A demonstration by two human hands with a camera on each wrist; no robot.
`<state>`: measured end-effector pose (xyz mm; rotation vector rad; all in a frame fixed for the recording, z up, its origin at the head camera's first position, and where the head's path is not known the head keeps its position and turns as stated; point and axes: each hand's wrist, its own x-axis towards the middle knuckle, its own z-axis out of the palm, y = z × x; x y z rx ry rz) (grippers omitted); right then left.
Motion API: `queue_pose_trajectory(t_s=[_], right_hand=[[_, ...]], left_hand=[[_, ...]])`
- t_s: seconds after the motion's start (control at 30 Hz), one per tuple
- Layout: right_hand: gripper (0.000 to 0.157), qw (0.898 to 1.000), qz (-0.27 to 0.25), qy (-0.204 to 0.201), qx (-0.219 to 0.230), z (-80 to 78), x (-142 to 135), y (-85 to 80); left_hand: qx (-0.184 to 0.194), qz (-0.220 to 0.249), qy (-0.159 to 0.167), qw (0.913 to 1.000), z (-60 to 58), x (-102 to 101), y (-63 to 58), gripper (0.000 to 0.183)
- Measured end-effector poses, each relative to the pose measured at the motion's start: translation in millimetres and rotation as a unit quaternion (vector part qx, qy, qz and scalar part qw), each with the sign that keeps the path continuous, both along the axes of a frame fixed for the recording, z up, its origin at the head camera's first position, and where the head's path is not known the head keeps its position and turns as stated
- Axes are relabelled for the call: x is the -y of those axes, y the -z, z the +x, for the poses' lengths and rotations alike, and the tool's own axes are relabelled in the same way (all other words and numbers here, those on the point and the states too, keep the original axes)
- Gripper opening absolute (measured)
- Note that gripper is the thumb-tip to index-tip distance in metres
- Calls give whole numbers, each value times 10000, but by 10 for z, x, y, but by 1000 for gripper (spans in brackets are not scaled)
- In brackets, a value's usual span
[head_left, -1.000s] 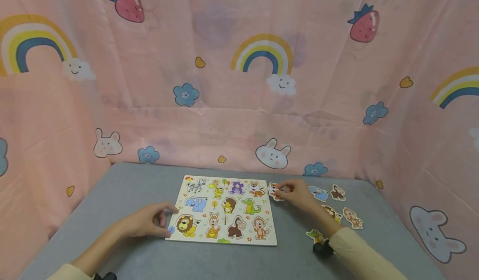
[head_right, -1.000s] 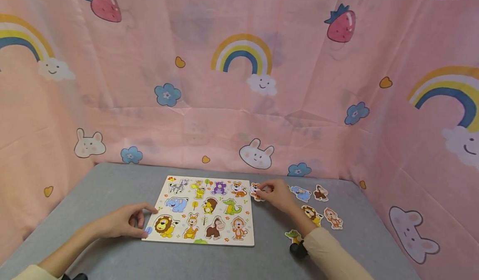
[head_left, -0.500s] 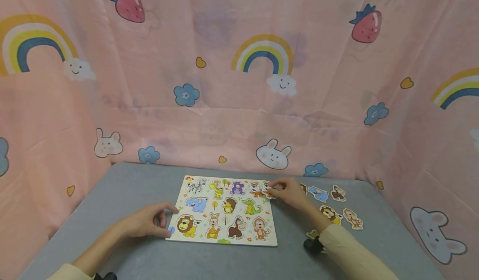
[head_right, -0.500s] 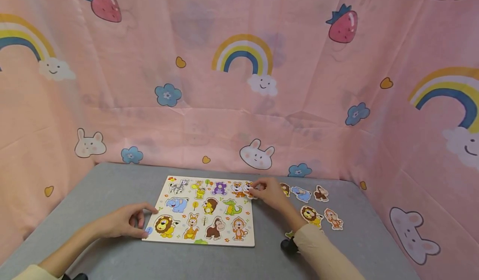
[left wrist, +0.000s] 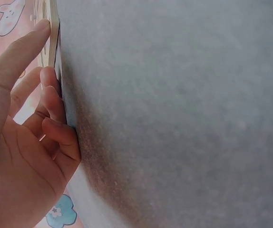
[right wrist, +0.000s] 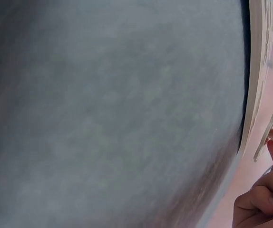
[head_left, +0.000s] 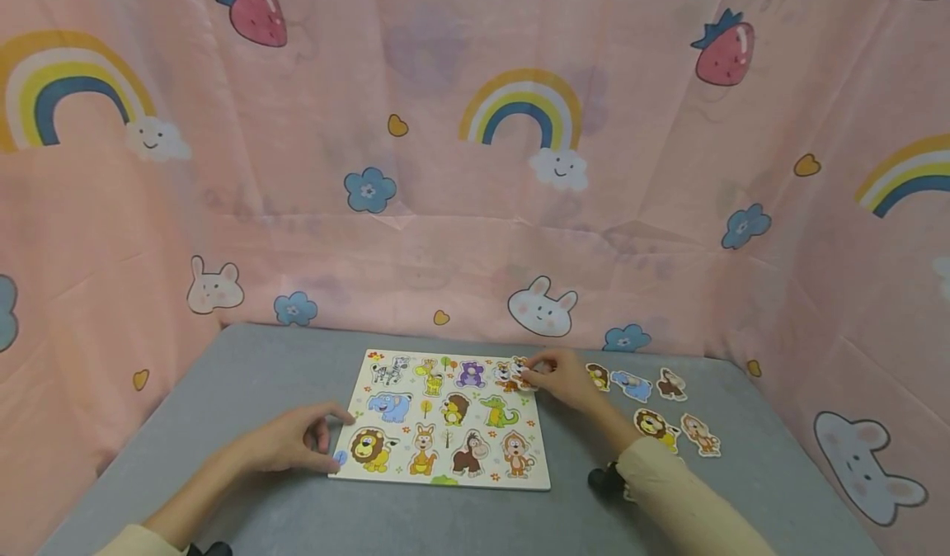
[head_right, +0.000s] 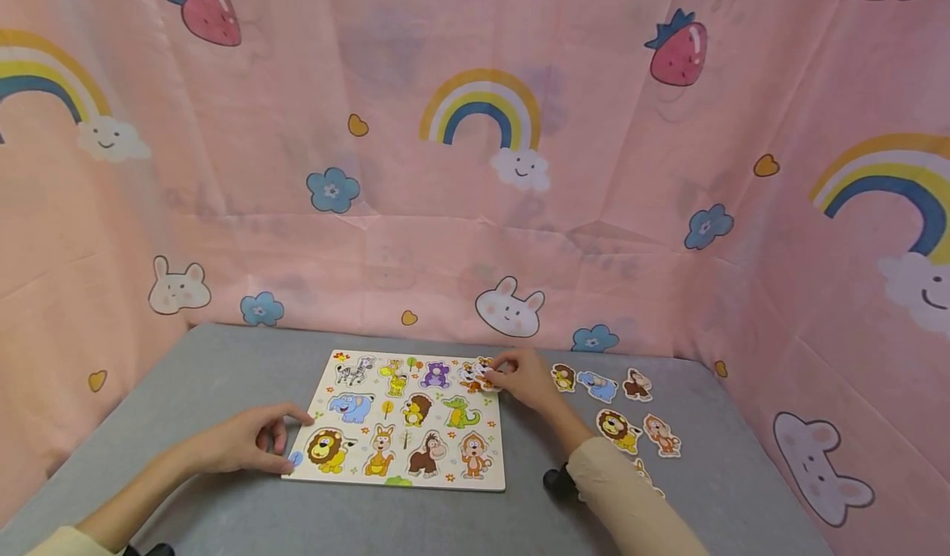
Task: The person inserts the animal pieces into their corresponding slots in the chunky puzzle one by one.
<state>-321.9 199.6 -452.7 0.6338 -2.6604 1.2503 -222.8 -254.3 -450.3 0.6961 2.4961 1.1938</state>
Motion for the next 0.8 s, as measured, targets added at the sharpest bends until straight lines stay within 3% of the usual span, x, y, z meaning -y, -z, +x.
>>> queue_pose_trajectory(t_s=[0.23, 0.8], right_hand=[[12, 9999, 15, 130, 19, -60, 49, 53], [9, 9993, -254, -22, 269, -89, 178, 73]], left_hand=[[1, 116, 60, 9999, 2, -5, 5, 57], [62, 178, 62, 9998, 5, -18, 5, 56]])
